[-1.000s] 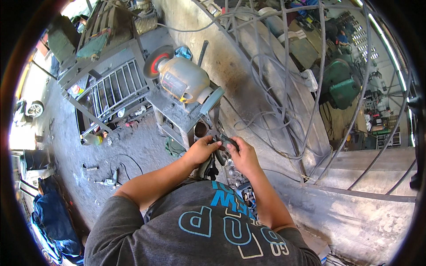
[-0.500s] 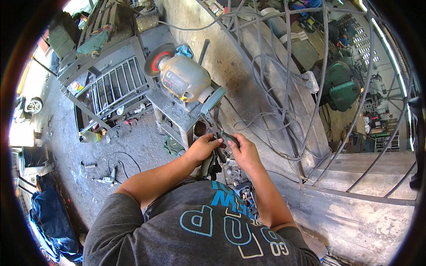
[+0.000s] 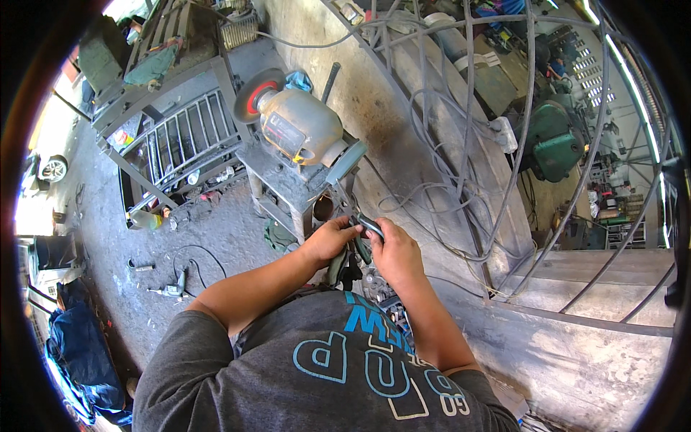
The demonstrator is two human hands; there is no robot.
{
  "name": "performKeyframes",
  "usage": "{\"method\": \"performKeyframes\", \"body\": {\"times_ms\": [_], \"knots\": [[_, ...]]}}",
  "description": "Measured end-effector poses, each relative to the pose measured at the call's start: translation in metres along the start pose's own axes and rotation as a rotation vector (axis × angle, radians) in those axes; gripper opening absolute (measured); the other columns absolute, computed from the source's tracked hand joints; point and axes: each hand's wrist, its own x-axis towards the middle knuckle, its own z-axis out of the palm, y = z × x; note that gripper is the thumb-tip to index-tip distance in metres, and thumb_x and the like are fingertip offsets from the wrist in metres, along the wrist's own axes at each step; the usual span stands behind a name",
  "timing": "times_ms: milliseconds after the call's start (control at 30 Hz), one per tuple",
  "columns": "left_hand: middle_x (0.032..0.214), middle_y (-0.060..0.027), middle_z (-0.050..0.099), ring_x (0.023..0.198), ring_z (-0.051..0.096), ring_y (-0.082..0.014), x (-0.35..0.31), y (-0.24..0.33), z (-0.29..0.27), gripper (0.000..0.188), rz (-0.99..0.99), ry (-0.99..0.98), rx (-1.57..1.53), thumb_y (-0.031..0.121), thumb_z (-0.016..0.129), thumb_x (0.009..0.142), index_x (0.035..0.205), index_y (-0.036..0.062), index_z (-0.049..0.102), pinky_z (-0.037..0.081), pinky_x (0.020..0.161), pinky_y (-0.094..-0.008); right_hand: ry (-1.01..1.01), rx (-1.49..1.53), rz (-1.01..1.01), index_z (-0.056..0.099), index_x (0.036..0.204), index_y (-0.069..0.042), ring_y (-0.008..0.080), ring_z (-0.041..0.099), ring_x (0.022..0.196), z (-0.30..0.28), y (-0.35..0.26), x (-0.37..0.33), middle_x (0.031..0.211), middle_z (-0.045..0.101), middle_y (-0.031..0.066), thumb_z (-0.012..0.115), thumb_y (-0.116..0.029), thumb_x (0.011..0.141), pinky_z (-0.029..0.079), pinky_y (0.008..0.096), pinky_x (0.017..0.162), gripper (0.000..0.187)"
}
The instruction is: The person sharpens a pair of pliers on a bench grinder, then walks to an outdoor area and sits on the floor to work on a small metal part using the pliers. The person manipulates the part with the pliers and occasionally inspects it.
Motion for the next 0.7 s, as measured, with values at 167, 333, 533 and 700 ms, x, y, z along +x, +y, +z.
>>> {"method": "performKeyframes", "body": {"times_ms": [167,333,533,700], "knots": [[0.102,-0.0026,0.068,0.089,0.06,-0.0093,0.002,-0.002,-0.002,0.028,0.006,-0.014,0.009,0.02,0.061,0.1,0.12,0.0011,0.063,0.048,0.079,-0.0259,-0.004,-0.009,-0.013,0.062,0.112,-0.003,0.0401,0.067,0.091,-0.003,-0.001,0.002,0.099,0.069,0.0209,0.065,-0.021,0.093,0.053,0.0477,0.08,0.027],[0.096,0.0005,0.068,0.078,0.059,-0.0075,0.004,-0.006,-0.004,0.022,0.001,0.001,0.021,0.019,0.06,0.101,0.115,0.0029,0.065,0.048,0.069,-0.0251,0.002,0.003,-0.029,0.062,0.112,-0.003,0.0399,0.067,0.092,-0.001,0.0,0.004,0.099,0.07,0.0202,0.065,-0.021,0.093,0.053,0.0472,0.08,0.026],[0.098,-0.0032,0.07,0.081,0.063,-0.0098,-0.004,-0.002,-0.002,0.023,0.004,-0.032,-0.072,0.02,0.062,0.101,0.115,0.0023,0.065,0.051,0.071,-0.0259,0.02,0.024,-0.036,0.064,0.111,-0.004,0.0398,0.067,0.092,0.003,0.008,0.006,0.101,0.07,0.0196,0.066,-0.021,0.092,0.053,0.0468,0.081,0.026],[0.1,-0.0057,0.071,0.083,0.067,-0.0127,-0.007,0.001,0.0,0.025,-0.04,-0.024,-0.109,0.02,0.061,0.1,0.117,0.002,0.063,0.055,0.072,-0.0278,0.017,0.025,-0.049,0.063,0.115,-0.004,0.0389,0.067,0.093,0.006,0.015,0.007,0.103,0.069,0.0195,0.063,-0.026,0.094,0.054,0.0465,0.081,0.03]]}}
